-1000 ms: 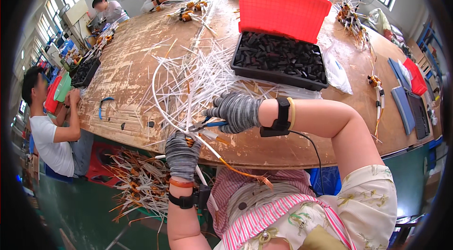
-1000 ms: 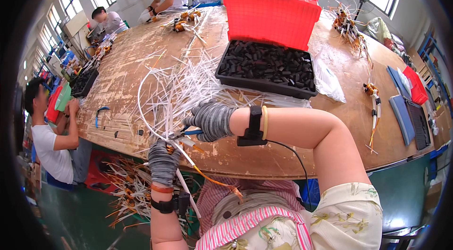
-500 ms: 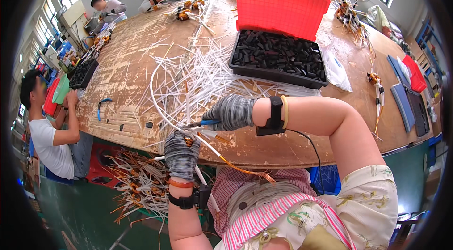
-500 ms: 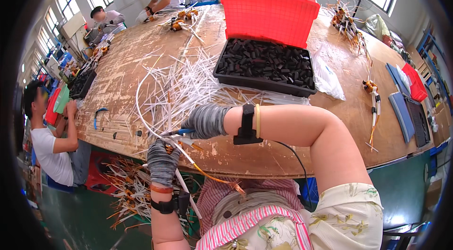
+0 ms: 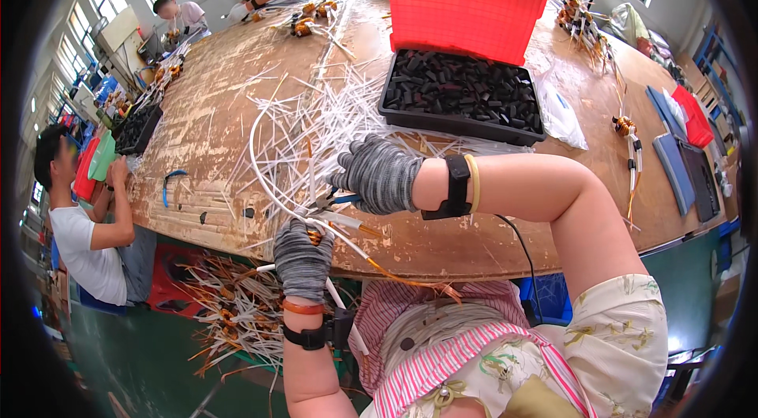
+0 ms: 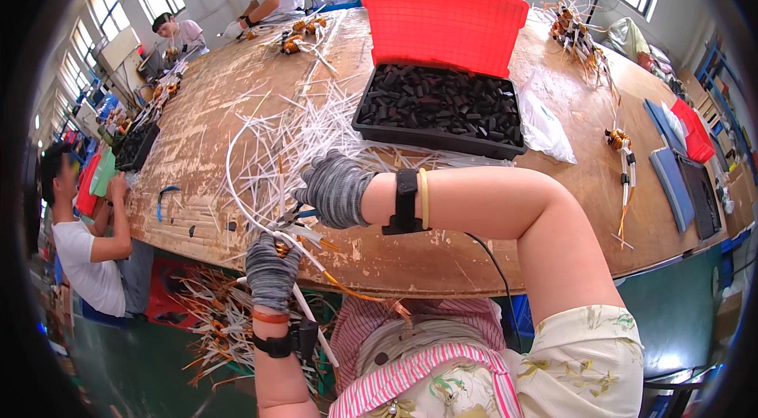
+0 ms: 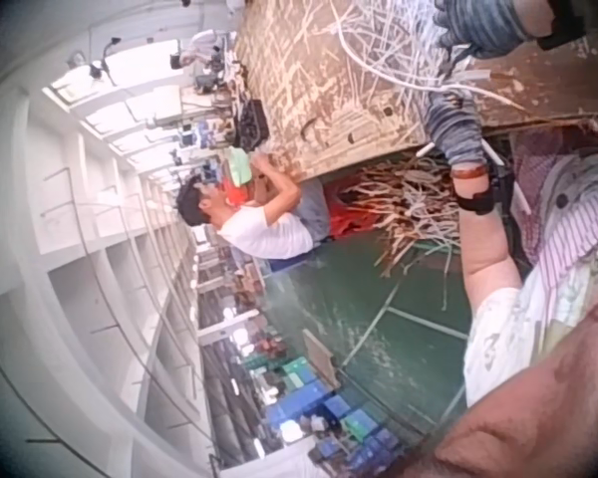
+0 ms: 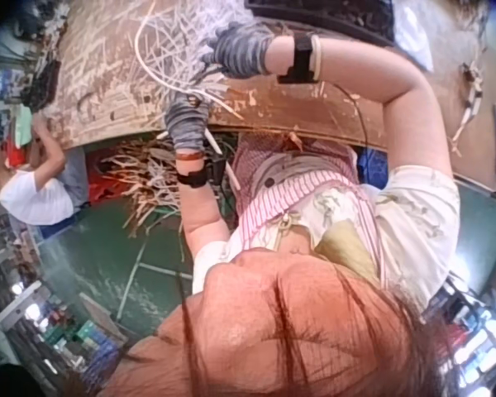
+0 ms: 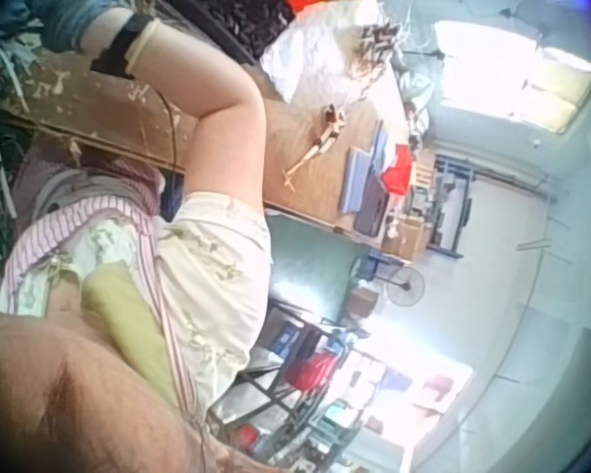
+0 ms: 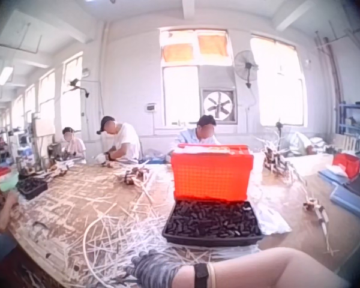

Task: Securing multiple insulated wires to a toroidal inductor core using plastic cable ties and trimming the excess with side cutters.

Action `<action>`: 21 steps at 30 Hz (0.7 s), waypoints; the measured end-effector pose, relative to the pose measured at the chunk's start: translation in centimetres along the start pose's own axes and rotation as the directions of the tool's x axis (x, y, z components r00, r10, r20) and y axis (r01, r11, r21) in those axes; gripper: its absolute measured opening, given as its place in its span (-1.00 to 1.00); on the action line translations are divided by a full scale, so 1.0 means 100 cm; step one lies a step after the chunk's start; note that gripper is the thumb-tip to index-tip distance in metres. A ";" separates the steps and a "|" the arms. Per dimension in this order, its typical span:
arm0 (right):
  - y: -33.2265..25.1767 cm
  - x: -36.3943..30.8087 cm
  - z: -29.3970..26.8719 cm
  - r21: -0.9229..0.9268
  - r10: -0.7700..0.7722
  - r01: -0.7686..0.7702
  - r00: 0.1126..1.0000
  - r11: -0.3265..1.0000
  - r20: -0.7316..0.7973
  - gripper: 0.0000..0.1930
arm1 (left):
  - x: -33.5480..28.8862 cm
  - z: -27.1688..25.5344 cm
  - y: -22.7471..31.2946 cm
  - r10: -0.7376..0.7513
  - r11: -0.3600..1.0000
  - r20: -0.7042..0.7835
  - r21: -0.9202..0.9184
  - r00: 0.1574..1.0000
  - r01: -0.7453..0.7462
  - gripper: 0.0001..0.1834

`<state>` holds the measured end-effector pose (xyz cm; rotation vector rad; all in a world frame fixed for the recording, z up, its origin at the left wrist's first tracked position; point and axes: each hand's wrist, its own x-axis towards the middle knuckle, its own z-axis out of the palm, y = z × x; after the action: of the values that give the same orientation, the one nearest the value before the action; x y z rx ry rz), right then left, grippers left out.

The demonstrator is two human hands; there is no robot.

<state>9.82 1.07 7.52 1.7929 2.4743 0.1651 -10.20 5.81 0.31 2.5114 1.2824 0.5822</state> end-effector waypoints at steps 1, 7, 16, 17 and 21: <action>-0.002 0.004 -0.001 -0.009 0.001 -0.001 1.000 1.000 0.017 -0.54 | -0.001 -0.001 0.001 0.001 1.000 0.000 0.002 1.000 -0.001 -0.65; -0.005 0.018 -0.003 -0.048 0.023 -0.020 0.997 0.999 0.069 -0.82 | 0.002 0.004 0.012 0.005 0.995 -0.004 0.101 1.000 -0.004 -0.66; 0.025 -0.004 0.019 0.215 0.223 -0.281 0.941 0.935 0.256 -0.70 | 0.001 -0.001 0.007 -0.069 0.996 0.044 0.058 0.997 0.067 -0.47; 0.031 -0.018 0.030 0.200 0.265 -0.315 0.934 0.928 0.238 -0.67 | 0.002 0.000 0.010 -0.061 0.997 0.047 0.053 0.997 0.058 -0.47; 0.040 -0.046 0.076 0.118 0.331 -0.347 0.933 0.930 0.140 -0.60 | 0.003 0.001 0.009 -0.045 0.997 0.041 -0.059 0.998 0.047 -0.60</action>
<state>15.97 -1.82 0.55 2.2098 2.1258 -0.0964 -9.36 5.54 0.67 2.4262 1.2856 0.5498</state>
